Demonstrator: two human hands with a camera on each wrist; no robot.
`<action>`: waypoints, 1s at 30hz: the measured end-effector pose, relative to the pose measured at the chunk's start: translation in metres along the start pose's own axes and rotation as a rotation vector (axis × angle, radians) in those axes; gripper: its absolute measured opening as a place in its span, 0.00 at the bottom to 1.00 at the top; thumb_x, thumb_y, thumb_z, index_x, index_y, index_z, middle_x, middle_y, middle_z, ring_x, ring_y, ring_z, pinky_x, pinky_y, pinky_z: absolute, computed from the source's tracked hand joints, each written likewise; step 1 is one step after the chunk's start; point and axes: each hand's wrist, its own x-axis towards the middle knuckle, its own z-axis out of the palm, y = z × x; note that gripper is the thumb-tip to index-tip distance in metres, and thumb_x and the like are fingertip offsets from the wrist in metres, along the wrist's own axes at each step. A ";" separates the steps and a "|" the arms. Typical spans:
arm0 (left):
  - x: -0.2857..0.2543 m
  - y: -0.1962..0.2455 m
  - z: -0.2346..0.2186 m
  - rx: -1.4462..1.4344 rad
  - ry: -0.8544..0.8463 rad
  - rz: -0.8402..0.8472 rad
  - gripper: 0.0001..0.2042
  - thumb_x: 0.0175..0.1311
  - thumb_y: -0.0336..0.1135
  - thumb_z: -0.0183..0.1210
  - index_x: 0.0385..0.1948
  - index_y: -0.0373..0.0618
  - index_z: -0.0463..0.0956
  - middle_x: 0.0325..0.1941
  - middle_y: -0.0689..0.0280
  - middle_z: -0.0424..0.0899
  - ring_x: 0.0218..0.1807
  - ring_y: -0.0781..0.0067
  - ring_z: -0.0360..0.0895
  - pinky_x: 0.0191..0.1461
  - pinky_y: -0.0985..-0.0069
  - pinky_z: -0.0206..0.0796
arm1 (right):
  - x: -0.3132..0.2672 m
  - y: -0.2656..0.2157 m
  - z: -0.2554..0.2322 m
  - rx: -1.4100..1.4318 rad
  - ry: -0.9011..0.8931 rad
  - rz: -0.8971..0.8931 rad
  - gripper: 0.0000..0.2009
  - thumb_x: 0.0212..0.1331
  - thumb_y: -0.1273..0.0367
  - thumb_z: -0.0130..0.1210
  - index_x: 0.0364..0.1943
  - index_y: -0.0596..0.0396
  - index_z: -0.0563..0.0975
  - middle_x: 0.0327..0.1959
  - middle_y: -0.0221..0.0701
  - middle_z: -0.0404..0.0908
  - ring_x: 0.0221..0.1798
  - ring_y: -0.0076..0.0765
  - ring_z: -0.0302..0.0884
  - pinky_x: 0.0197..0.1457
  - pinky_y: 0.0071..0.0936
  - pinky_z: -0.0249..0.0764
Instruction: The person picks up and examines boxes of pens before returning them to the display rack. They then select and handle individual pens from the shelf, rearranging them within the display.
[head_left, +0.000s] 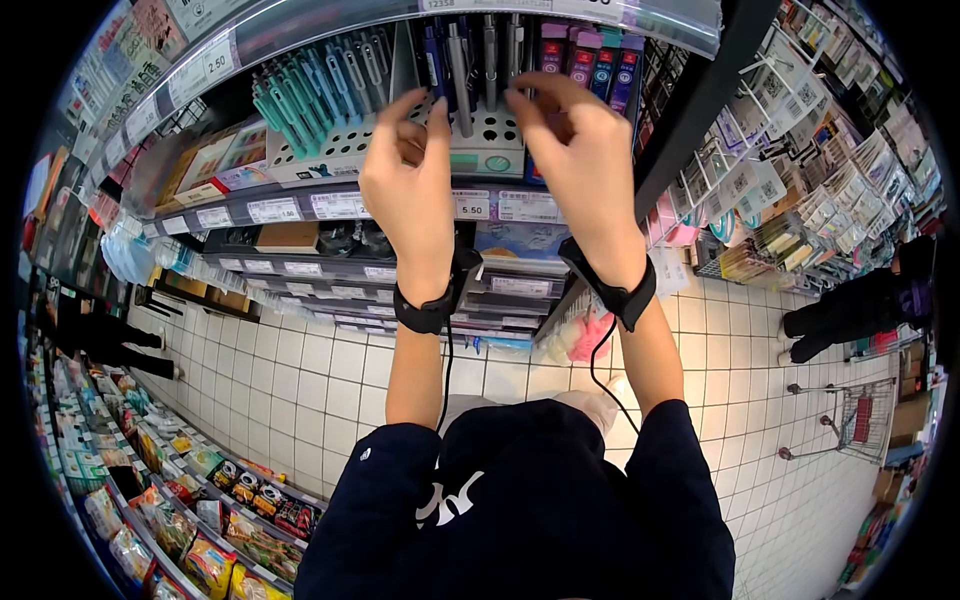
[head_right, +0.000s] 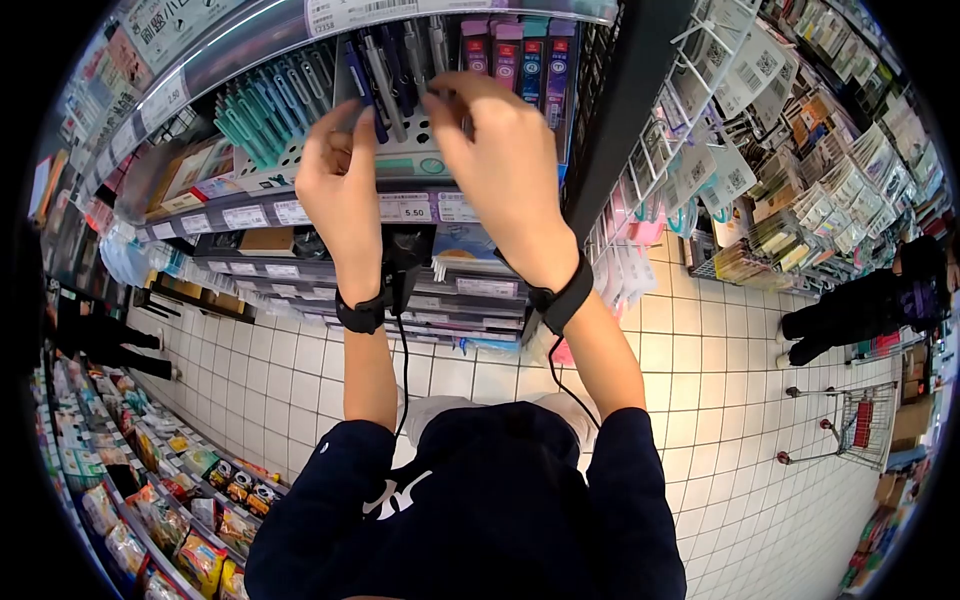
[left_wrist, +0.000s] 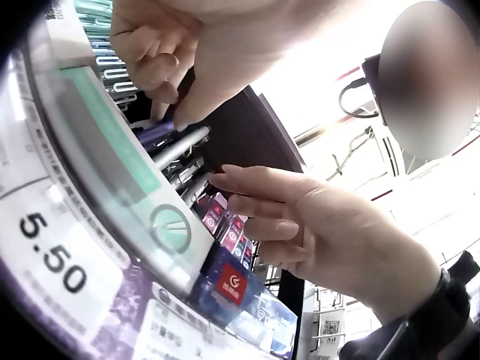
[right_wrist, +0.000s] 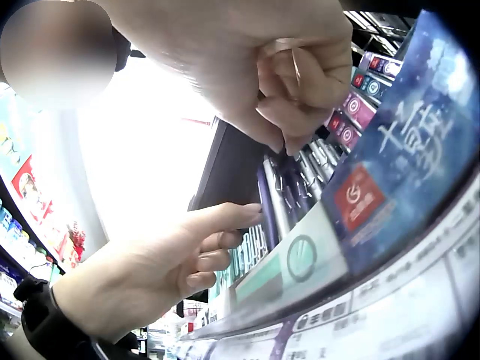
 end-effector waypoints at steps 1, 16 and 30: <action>0.003 -0.002 -0.004 0.144 -0.009 0.031 0.11 0.62 0.38 0.66 0.42 0.42 0.85 0.28 0.67 0.78 0.27 0.77 0.72 0.33 0.77 0.65 | -0.001 0.002 0.006 -0.033 -0.023 -0.025 0.09 0.59 0.69 0.61 0.40 0.59 0.83 0.31 0.38 0.84 0.29 0.41 0.83 0.34 0.33 0.76; 0.003 -0.021 -0.010 0.284 -0.063 0.165 0.08 0.58 0.33 0.66 0.34 0.38 0.84 0.39 0.61 0.83 0.41 0.59 0.79 0.42 0.70 0.68 | 0.000 -0.009 0.036 -0.191 -0.119 0.069 0.10 0.58 0.65 0.61 0.34 0.58 0.83 0.30 0.35 0.83 0.30 0.44 0.83 0.32 0.35 0.75; 0.000 -0.022 -0.013 0.309 -0.087 0.176 0.09 0.59 0.37 0.65 0.34 0.43 0.83 0.41 0.67 0.80 0.47 0.60 0.78 0.44 0.65 0.73 | 0.018 -0.016 0.019 -0.027 -0.014 0.103 0.08 0.58 0.71 0.64 0.35 0.64 0.81 0.23 0.31 0.80 0.19 0.20 0.69 0.24 0.23 0.64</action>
